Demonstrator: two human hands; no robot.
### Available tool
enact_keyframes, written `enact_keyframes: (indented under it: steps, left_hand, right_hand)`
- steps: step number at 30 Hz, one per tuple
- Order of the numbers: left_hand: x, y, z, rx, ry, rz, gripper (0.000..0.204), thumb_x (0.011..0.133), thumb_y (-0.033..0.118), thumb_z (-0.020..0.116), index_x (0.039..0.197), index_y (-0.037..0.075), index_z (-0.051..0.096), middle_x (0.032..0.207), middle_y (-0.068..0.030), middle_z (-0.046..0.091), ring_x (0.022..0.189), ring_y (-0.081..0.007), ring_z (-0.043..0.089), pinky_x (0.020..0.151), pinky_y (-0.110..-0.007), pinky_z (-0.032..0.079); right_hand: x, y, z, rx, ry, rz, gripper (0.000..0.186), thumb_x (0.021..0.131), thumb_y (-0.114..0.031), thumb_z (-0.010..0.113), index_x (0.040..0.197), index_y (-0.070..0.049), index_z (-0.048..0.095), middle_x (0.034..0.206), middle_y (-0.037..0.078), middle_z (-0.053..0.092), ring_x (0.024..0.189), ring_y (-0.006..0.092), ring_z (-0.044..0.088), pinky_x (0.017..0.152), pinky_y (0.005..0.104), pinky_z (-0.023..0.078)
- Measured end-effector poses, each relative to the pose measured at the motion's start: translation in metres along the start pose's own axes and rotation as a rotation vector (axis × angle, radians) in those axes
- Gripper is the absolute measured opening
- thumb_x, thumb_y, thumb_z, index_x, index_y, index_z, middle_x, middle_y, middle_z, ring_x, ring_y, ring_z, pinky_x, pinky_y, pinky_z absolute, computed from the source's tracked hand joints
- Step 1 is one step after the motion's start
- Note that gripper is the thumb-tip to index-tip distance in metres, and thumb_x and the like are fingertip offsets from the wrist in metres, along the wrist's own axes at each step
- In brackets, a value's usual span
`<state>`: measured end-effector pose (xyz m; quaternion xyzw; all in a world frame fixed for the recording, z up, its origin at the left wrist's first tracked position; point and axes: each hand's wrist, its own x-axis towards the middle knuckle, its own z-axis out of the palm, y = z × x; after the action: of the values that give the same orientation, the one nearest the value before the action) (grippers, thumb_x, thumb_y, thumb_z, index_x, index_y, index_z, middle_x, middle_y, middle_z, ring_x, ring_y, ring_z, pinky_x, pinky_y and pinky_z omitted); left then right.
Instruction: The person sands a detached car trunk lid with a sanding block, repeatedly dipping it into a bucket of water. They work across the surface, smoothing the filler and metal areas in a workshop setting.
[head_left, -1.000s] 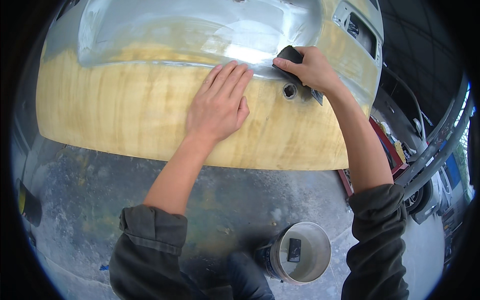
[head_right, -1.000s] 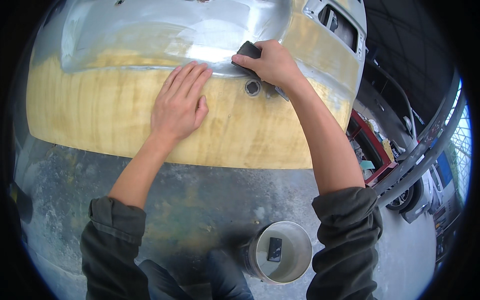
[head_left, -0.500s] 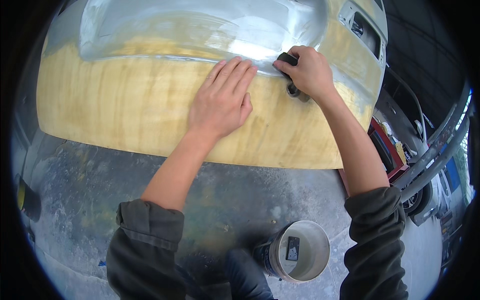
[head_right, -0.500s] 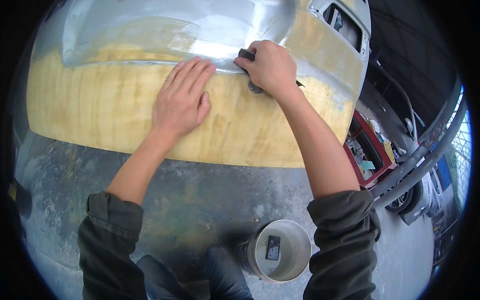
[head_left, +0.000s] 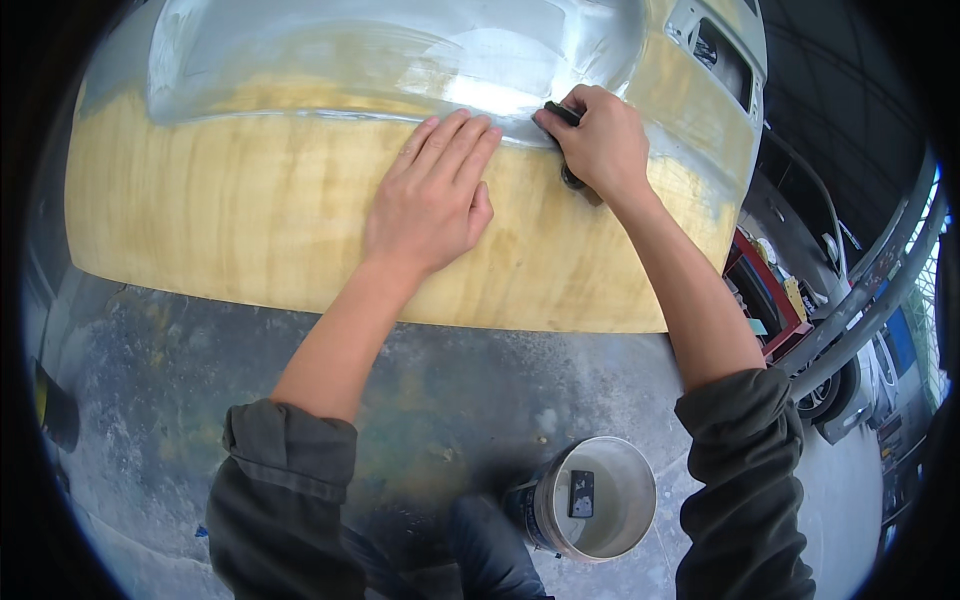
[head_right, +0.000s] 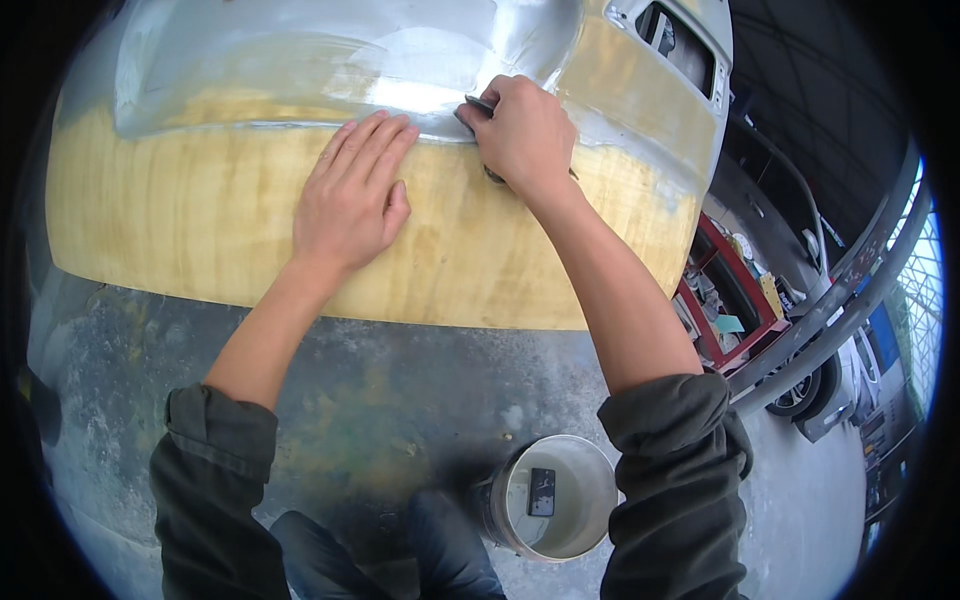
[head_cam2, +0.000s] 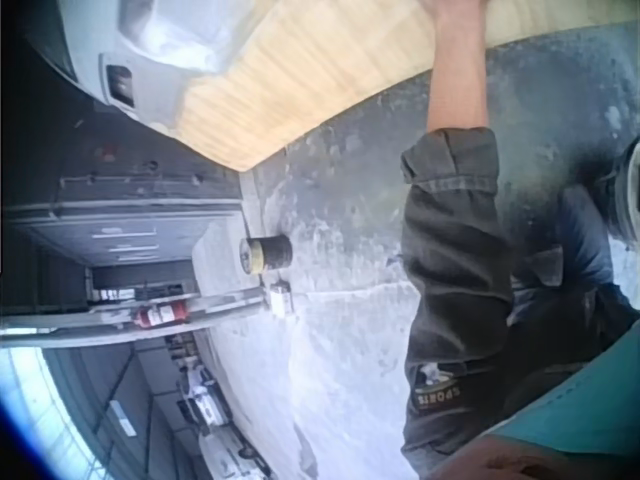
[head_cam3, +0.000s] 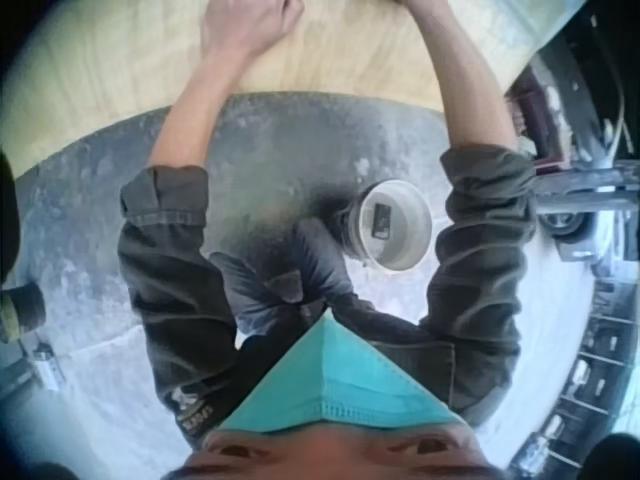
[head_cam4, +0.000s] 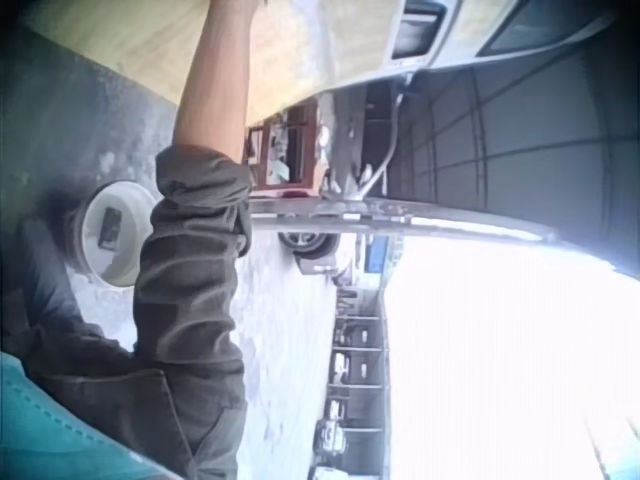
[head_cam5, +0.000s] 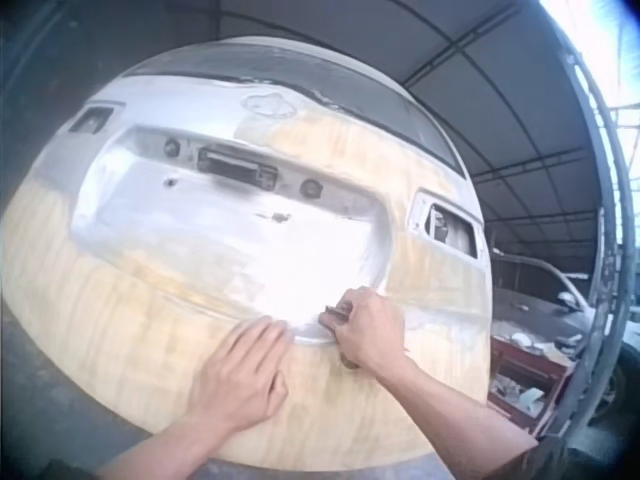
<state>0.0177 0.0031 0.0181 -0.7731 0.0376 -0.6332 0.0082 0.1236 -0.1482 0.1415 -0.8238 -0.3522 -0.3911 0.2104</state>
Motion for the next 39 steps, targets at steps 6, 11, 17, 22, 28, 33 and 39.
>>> enact_keyframes:
  steps: [6, 11, 17, 22, 28, 33, 39]
  left_hand:
    - [0.0, 0.0, -0.001, 0.008, -0.002, 0.002, 0.054, 0.088, 0.01, 0.064, 0.142, 0.006, 0.064, 0.147, -0.0077, 0.064, 0.142, -0.0259, 0.056, 0.124, -0.045, 0.042]
    - [0.0, -0.002, -0.001, 0.012, 0.002, 0.007, 0.053, 0.089, 0.01, 0.064, 0.142, 0.007, 0.064, 0.147, -0.0073, 0.065, 0.142, -0.0255, 0.056, 0.124, -0.044, 0.042]
    - [0.0, 0.0, 0.0, 0.013, 0.007, 0.003, 0.052, 0.089, 0.01, 0.064, 0.141, 0.006, 0.064, 0.147, -0.0074, 0.065, 0.142, -0.0254, 0.056, 0.124, -0.044, 0.042]
    - [0.001, 0.0, 0.0, 0.002, 0.002, 0.003, 0.052, 0.089, 0.01, 0.064, 0.141, 0.006, 0.064, 0.147, -0.0077, 0.065, 0.142, -0.0257, 0.056, 0.124, -0.045, 0.042]
    - [-0.001, -0.002, 0.001, 0.002, 0.008, 0.001, 0.052, 0.088, 0.01, 0.065, 0.141, 0.006, 0.064, 0.146, -0.008, 0.065, 0.142, -0.0258, 0.056, 0.124, -0.045, 0.042]
    - [-0.001, -0.002, 0.002, 0.004, 0.017, 0.004, 0.051, 0.089, 0.01, 0.065, 0.14, 0.006, 0.065, 0.145, -0.0078, 0.065, 0.142, -0.0251, 0.056, 0.124, -0.044, 0.042]
    - [-0.001, -0.001, 0.002, 0.009, 0.024, 0.002, 0.052, 0.089, 0.01, 0.064, 0.141, 0.007, 0.065, 0.146, -0.0066, 0.065, 0.142, -0.0239, 0.056, 0.124, -0.043, 0.042]
  right_hand:
    - [0.009, -0.008, -0.004, 0.004, -0.069, 0.025, 0.029, 0.085, -0.031, 0.086, 0.095, -0.005, 0.079, 0.083, 0.014, 0.077, 0.082, 0.0343, 0.075, 0.074, 0.0455, 0.059]
    - [-0.001, -0.006, -0.007, 0.017, -0.127, 0.04, 0.027, 0.086, -0.03, 0.084, 0.091, -0.005, 0.077, 0.082, 0.014, 0.077, 0.081, 0.0343, 0.074, 0.072, 0.0456, 0.057]
    - [-0.005, -0.009, 0.004, 0.024, -0.027, 0.067, 0.029, 0.089, -0.031, 0.083, 0.091, -0.003, 0.074, 0.082, 0.016, 0.076, 0.08, 0.0345, 0.074, 0.071, 0.0457, 0.055]
    - [0.002, -0.005, -0.006, -0.103, 0.033, -0.002, 0.022, 0.088, -0.027, 0.082, 0.092, -0.006, 0.078, 0.087, 0.014, 0.078, 0.086, 0.035, 0.075, 0.075, 0.0463, 0.058]
    - [0.001, -0.019, -0.014, -0.055, -0.139, 0.114, 0.026, 0.088, -0.031, 0.082, 0.093, -0.006, 0.077, 0.089, 0.015, 0.078, 0.089, 0.035, 0.075, 0.077, 0.0457, 0.057]
    - [-0.012, -0.027, 0.0, -0.019, -0.115, 0.12, 0.025, 0.088, -0.031, 0.081, 0.096, -0.007, 0.08, 0.093, 0.015, 0.079, 0.093, 0.0344, 0.076, 0.078, 0.0459, 0.059]
    - [-0.008, -0.014, 0.008, -0.077, 0.163, 0.084, 0.034, 0.088, -0.034, 0.083, 0.085, -0.002, 0.073, 0.079, 0.018, 0.074, 0.08, 0.0378, 0.071, 0.072, 0.0461, 0.055]
